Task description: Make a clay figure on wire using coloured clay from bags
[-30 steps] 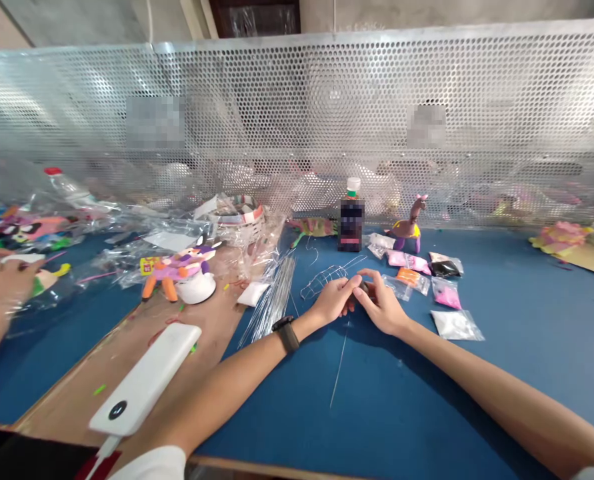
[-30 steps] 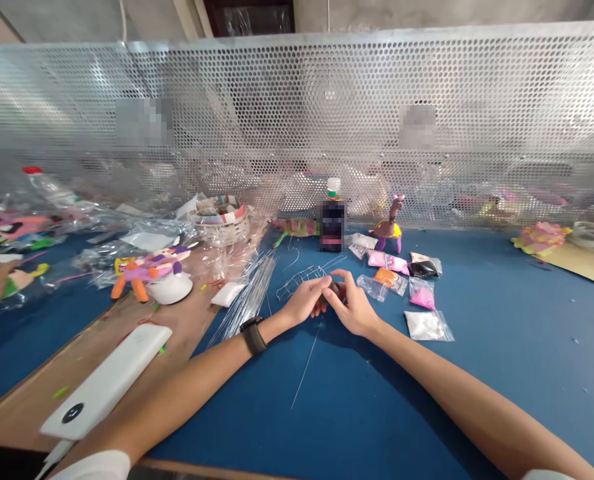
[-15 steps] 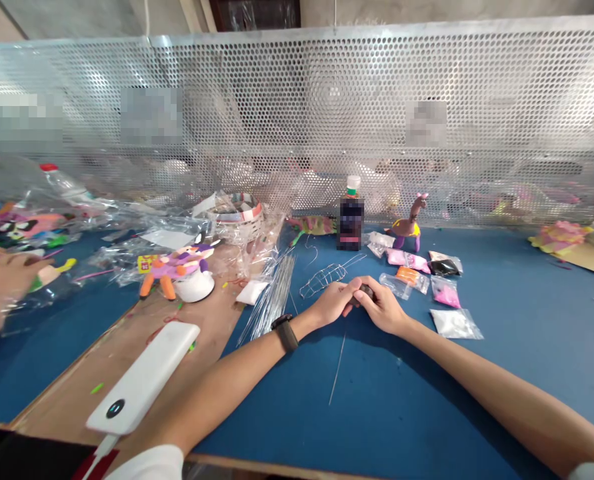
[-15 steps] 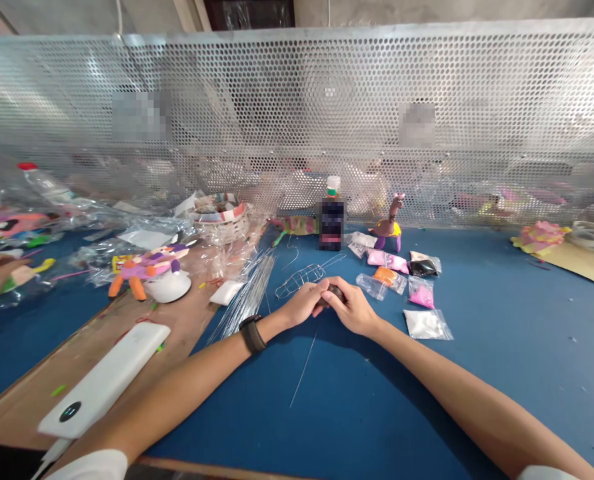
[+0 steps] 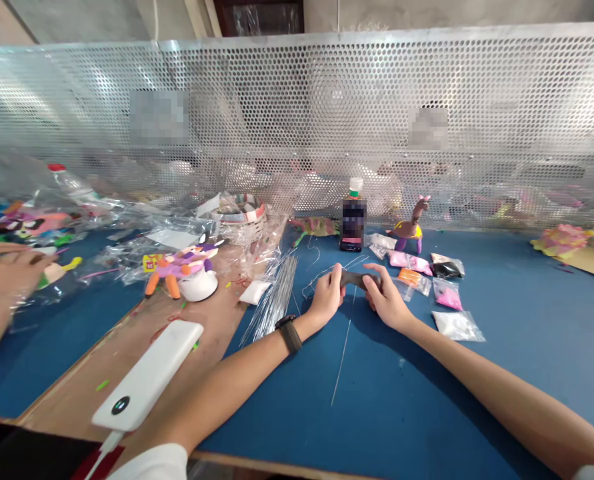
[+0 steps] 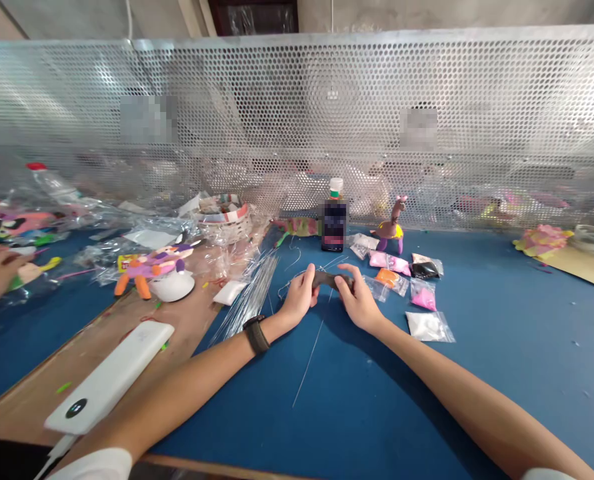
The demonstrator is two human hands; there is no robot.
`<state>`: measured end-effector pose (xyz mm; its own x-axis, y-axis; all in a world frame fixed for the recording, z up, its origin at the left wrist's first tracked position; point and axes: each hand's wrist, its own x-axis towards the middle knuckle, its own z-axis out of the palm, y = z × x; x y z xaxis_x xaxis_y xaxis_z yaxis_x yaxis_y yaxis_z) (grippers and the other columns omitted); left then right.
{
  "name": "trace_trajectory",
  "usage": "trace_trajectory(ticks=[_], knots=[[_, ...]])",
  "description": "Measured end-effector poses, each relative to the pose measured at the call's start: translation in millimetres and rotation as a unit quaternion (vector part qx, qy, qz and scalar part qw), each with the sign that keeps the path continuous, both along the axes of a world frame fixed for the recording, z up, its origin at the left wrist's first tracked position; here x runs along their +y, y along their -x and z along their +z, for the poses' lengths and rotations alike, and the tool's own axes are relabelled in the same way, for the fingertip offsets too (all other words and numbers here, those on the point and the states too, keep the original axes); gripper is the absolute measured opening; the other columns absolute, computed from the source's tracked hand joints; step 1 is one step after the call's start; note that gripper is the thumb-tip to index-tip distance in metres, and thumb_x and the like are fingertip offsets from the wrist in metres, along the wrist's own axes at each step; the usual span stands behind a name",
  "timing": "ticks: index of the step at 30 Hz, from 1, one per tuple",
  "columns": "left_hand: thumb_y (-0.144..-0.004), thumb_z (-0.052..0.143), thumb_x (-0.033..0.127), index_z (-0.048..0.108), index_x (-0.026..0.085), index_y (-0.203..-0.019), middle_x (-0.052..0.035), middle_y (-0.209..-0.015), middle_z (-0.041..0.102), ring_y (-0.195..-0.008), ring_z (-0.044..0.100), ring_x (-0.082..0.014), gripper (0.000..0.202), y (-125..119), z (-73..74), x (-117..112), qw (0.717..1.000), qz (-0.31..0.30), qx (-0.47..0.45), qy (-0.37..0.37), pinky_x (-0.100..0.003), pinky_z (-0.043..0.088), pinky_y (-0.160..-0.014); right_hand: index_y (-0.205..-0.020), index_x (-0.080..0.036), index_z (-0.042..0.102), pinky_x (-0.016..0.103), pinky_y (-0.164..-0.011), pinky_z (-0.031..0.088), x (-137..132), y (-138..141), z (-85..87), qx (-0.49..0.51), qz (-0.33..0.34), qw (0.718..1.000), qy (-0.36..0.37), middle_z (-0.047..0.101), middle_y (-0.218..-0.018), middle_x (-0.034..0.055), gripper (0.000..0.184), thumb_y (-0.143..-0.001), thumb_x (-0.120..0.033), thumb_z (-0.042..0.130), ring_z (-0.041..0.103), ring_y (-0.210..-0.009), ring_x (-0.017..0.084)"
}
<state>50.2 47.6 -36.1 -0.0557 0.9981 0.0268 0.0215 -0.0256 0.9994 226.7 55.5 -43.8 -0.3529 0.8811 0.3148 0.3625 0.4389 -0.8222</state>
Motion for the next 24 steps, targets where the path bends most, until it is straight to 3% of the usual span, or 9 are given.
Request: trace_trajectory(ticks=[5,8,15,19,24], knots=[[-0.095,0.031,0.083,0.044,0.022,-0.064,0.0013,-0.053,0.044,-0.05,0.043,-0.0134,0.07,-0.7,-0.3,0.3,0.999,-0.017,0.033,-0.036,-0.028,0.035,-0.05,-0.167,-0.021,0.015,0.032,-0.066,0.056,-11.7,2.1,7.8,-0.018,0.113,0.993,0.038,0.068,-0.076,-0.0015,0.083,-0.102,-0.05,0.056,0.065,-0.063,0.018],[-0.097,0.032,0.08,0.043,0.022,-0.066,-0.001,-0.061,0.05,-0.06,0.047,-0.0154,0.067,-0.8,1.8,-2.4,0.993,-0.051,0.076,-0.078,-0.029,0.039,-0.057,-0.169,-0.019,0.011,0.034,-0.073,0.058,-15.7,1.7,8.3,-0.074,0.16,0.984,0.018,0.075,-0.081,0.0016,0.093,-0.098,-0.048,0.063,0.071,-0.071,0.021],[-0.101,0.029,0.072,0.056,0.019,-0.076,-0.0051,-0.077,0.065,-0.075,0.06,-0.0189,0.064,1.0,1.9,-2.8,0.982,-0.141,0.116,-0.041,-0.029,0.047,-0.069,-0.167,-0.021,0.026,0.028,-0.058,0.047,-14.2,1.3,7.3,-0.154,0.044,0.987,-0.03,0.069,-0.067,-0.0026,0.093,-0.091,-0.052,0.07,0.065,-0.056,0.02],[-0.1,0.036,0.067,0.059,0.018,-0.077,-0.0061,-0.082,0.069,-0.081,0.063,-0.0205,0.059,2.3,2.2,-3.0,0.979,-0.15,0.126,-0.051,-0.03,0.049,-0.075,-0.155,-0.026,0.048,0.028,-0.064,0.049,-11.0,1.5,10.5,-0.142,0.025,0.989,-0.005,0.071,-0.066,-0.0028,0.075,-0.089,-0.054,0.071,0.069,-0.06,0.021],[-0.094,0.053,0.066,0.064,0.017,-0.092,-0.0058,-0.085,0.07,-0.084,0.065,-0.0194,0.051,2.5,7.6,-10.1,0.98,-0.163,0.102,-0.054,-0.028,0.049,-0.073,-0.123,-0.025,0.069,0.029,-0.063,0.048,-9.0,0.2,10.0,-0.095,-0.012,0.995,-0.023,0.076,-0.08,0.001,0.047,-0.081,-0.045,0.076,0.069,-0.069,0.021]])
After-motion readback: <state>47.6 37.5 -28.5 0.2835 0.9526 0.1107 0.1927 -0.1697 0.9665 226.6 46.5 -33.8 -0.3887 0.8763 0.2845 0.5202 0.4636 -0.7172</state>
